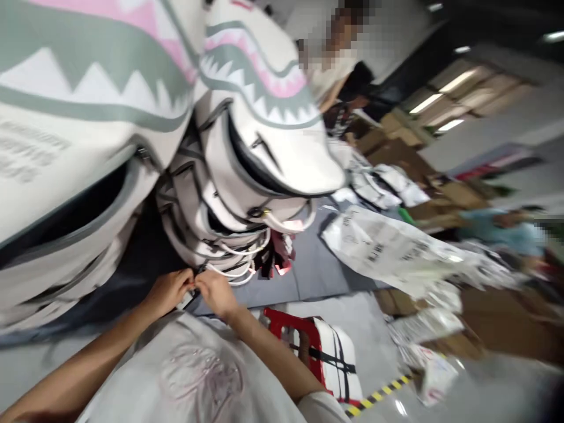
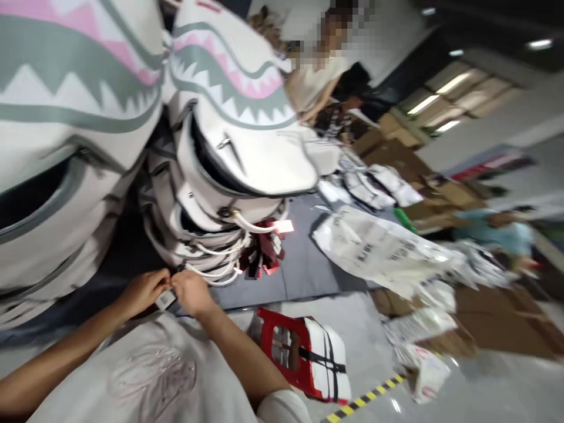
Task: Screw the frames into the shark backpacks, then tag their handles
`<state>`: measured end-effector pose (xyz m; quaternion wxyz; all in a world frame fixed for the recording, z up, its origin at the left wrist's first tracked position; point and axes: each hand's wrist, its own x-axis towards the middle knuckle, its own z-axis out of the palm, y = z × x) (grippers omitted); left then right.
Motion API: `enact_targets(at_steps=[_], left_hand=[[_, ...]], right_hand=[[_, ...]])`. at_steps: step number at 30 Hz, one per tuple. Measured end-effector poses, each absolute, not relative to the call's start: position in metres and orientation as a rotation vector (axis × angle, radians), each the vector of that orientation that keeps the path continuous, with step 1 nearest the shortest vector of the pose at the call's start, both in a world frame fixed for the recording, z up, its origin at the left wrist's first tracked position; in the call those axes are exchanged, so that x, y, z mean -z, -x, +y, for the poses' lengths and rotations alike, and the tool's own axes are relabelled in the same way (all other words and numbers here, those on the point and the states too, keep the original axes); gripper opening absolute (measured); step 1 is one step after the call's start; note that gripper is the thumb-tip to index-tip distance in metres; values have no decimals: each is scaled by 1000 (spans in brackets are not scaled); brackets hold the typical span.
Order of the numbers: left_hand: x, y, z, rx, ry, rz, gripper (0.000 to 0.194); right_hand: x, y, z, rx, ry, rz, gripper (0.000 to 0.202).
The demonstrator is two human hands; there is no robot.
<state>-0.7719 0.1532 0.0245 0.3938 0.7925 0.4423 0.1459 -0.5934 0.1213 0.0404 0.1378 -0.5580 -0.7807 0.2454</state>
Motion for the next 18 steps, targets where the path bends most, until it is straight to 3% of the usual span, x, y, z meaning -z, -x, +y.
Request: enact_targets(at_steps=[8, 13, 18], left_hand=[[-24, 759, 169, -386, -2119, 1052, 13], [-7, 757, 165, -360, -2106, 1157, 23], [4, 765, 163, -477, -2034, 982, 30]], right_hand=[[-51, 590, 126, -572, 1696, -2369, 10], [-48, 592, 125, -572, 1736, -2318, 12], [-45, 591, 126, -587, 1736, -2309, 11]])
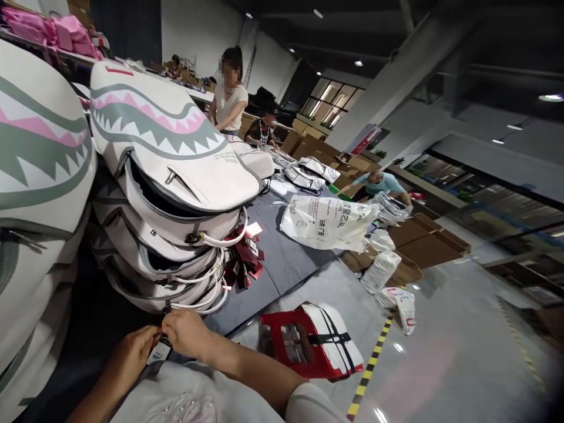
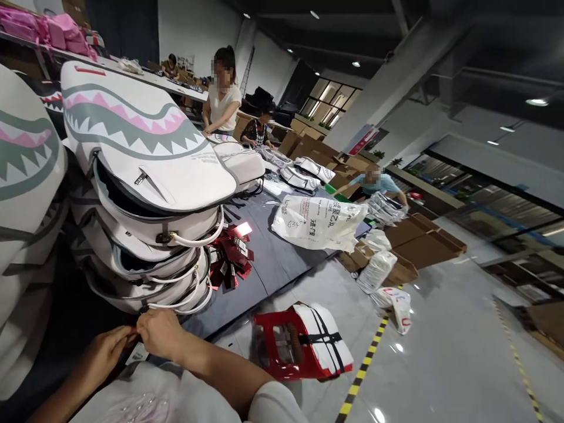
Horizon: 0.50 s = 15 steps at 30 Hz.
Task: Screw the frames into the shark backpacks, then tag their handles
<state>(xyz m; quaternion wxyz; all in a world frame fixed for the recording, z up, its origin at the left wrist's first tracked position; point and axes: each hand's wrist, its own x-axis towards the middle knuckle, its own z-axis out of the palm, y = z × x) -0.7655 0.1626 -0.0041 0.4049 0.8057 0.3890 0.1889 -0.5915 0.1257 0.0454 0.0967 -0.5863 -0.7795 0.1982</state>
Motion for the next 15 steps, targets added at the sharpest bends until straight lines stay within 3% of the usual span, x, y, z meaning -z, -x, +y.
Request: enact_targets(at_steps=[6, 10, 15], left_hand=[[4, 770, 164, -389, -2118, 1136, 17], [8, 772, 164, -436, -2097, 1067, 26], [3, 771, 162, -433, -2112, 1123, 22]], right_hand=[[-44, 591, 127, -622, 1703, -2298, 9], [-43, 593, 127, -655, 1700, -2241, 9], [-45, 594, 125, -703, 1737, -2099, 8]])
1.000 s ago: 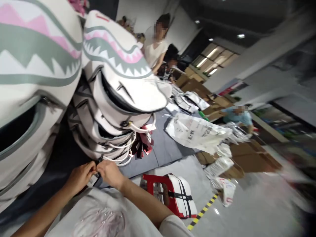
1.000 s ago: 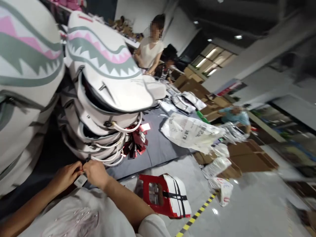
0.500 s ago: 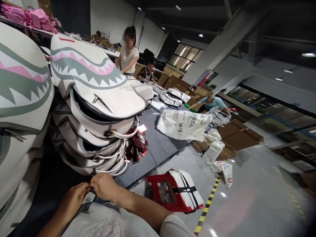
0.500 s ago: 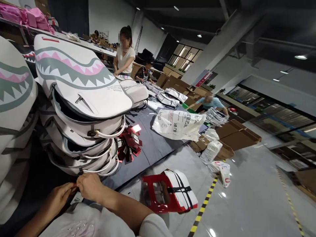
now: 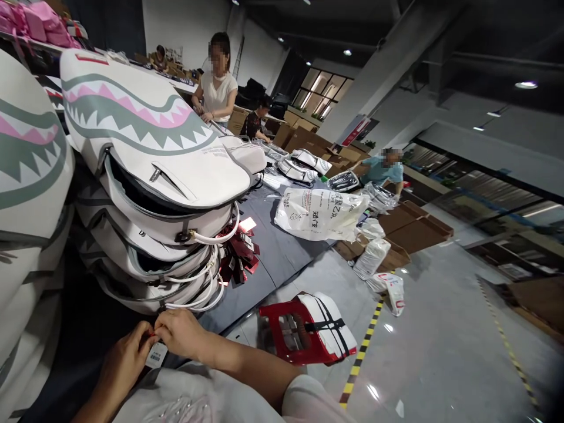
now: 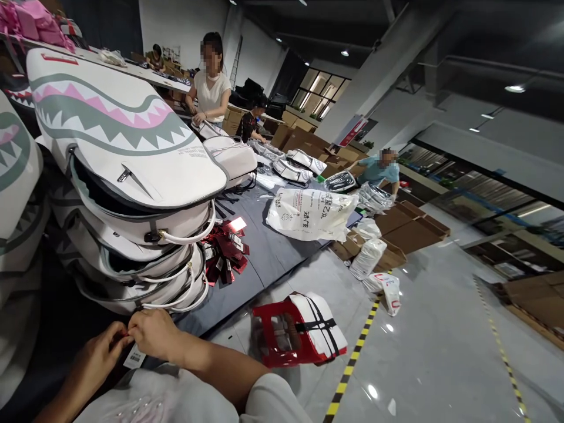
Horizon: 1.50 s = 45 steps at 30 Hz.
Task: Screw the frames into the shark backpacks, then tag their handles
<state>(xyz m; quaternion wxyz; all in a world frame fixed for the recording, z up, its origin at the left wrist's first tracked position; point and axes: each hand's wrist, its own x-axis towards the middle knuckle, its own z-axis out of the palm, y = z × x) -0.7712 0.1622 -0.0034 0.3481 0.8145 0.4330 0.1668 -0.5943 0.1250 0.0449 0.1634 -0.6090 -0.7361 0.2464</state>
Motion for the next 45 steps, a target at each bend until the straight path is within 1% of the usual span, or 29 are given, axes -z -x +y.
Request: enact_targets(at_steps=[4, 8, 11, 14, 18, 22, 24, 26, 30, 34, 39, 42, 45], left_hand=[[-2, 770, 160, -392, -2136, 1122, 27], [-3, 769, 159, -327, -2156, 1158, 24], [-2, 768, 158, -282, -2189, 1148, 27], [0, 768, 158, -320, -2207, 1200, 23], [0, 769, 159, -386, -2079, 1083, 21], [-3, 770, 163, -395, -2069, 1126, 19], [-4, 769, 164, -404, -2028, 1058, 17], [-3, 768, 166, -368, -1997, 1011, 20], [-3, 765, 165, -356, -2062, 1156, 21], [-6, 764, 165, -353, -2016, 1017, 22], [-14, 762, 164, -413, -2051, 1049, 20], [-21, 761, 161, -411, -2064, 968, 25], [-28, 759, 158, -423, -2043, 1059, 26]], right_hand=[[-47, 593, 122, -752, 1753, -1991, 14], [-47, 593, 120, -787, 1735, -1934, 11], [-46, 593, 120, -808, 1716, -1916, 11], [-45, 592, 120, -813, 1718, -1885, 10], [-46, 591, 119, -812, 1719, -1842, 7], [-46, 592, 120, -821, 1715, -1790, 6], [-44, 593, 120, -828, 1706, -1764, 6], [-42, 593, 120, -838, 1697, -1744, 6], [-39, 593, 120, -859, 1688, -1696, 7], [-40, 592, 120, -869, 1670, -1645, 9], [-40, 591, 121, -903, 1626, -1583, 9], [-39, 591, 121, -937, 1585, -1547, 8], [-38, 591, 120, -971, 1554, -1515, 8]])
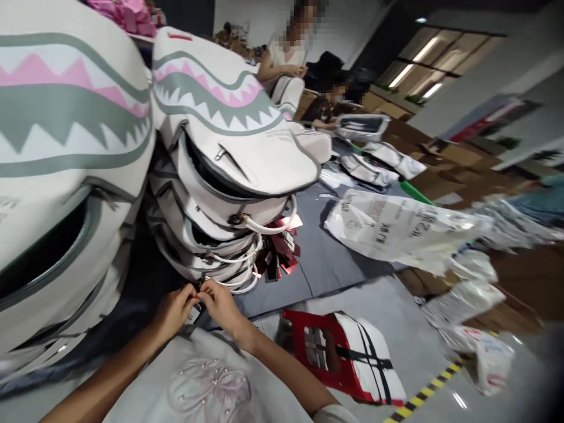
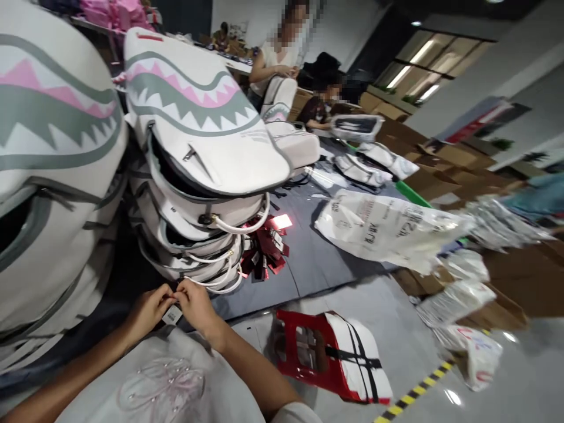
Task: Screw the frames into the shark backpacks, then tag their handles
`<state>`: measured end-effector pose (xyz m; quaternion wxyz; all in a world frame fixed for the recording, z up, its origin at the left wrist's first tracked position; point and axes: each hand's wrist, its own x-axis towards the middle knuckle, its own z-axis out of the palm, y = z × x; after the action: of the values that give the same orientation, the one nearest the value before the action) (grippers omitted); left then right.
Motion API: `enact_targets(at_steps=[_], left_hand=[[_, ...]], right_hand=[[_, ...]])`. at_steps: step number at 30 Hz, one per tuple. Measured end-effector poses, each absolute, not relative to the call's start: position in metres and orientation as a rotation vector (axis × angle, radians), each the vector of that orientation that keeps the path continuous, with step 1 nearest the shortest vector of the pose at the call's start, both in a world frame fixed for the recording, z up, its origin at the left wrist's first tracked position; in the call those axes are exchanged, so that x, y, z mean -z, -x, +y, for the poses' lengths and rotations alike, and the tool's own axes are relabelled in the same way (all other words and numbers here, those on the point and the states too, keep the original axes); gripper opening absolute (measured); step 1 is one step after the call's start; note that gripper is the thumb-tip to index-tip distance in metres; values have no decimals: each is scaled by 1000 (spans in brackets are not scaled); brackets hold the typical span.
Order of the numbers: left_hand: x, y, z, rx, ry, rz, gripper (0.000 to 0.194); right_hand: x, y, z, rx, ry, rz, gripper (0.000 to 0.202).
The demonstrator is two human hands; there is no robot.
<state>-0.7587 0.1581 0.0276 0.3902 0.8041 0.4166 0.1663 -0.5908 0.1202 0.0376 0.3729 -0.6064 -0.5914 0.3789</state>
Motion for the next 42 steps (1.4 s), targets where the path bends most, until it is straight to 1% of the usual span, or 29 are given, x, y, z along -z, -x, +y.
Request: enact_targets(at_steps=[6, 13, 17, 21, 25, 29, 33, 37, 42], left_hand=[[-34, 756, 153, -429, -1995, 1119, 19], [-28, 758, 148, -450, -1989, 1097, 19], [-26, 758, 146, -483, -1994, 1096, 16], [-24, 758, 146, -482, -2023, 1031, 22], [-21, 757, 145, -494, -2053, 1045, 19], [-18, 755, 145, -507, -2095, 1034, 25], [-16, 751, 143, -567, -2120, 1072, 26], [-25, 746, 133, -732, -2210, 1076, 24], [-48, 713, 112, -1060, -2449, 1000, 16]], right_hand=[[-33, 588, 117, -1017, 1522, -1507, 7], [-33, 590, 112, -1035, 1533, -1495, 8], [-35, 590, 112, -1017, 1530, -1492, 8], [-32, 588, 111, -1010, 1534, -1475, 6], [-30, 585, 110, -1002, 1535, -1465, 6], [-33, 584, 109, -987, 1539, -1459, 6], [-40, 574, 101, -952, 1525, -1528, 11], [-44, 525, 91, -854, 1599, -1615, 12], [-39, 394, 121, -599, 2022, -1586, 22]])
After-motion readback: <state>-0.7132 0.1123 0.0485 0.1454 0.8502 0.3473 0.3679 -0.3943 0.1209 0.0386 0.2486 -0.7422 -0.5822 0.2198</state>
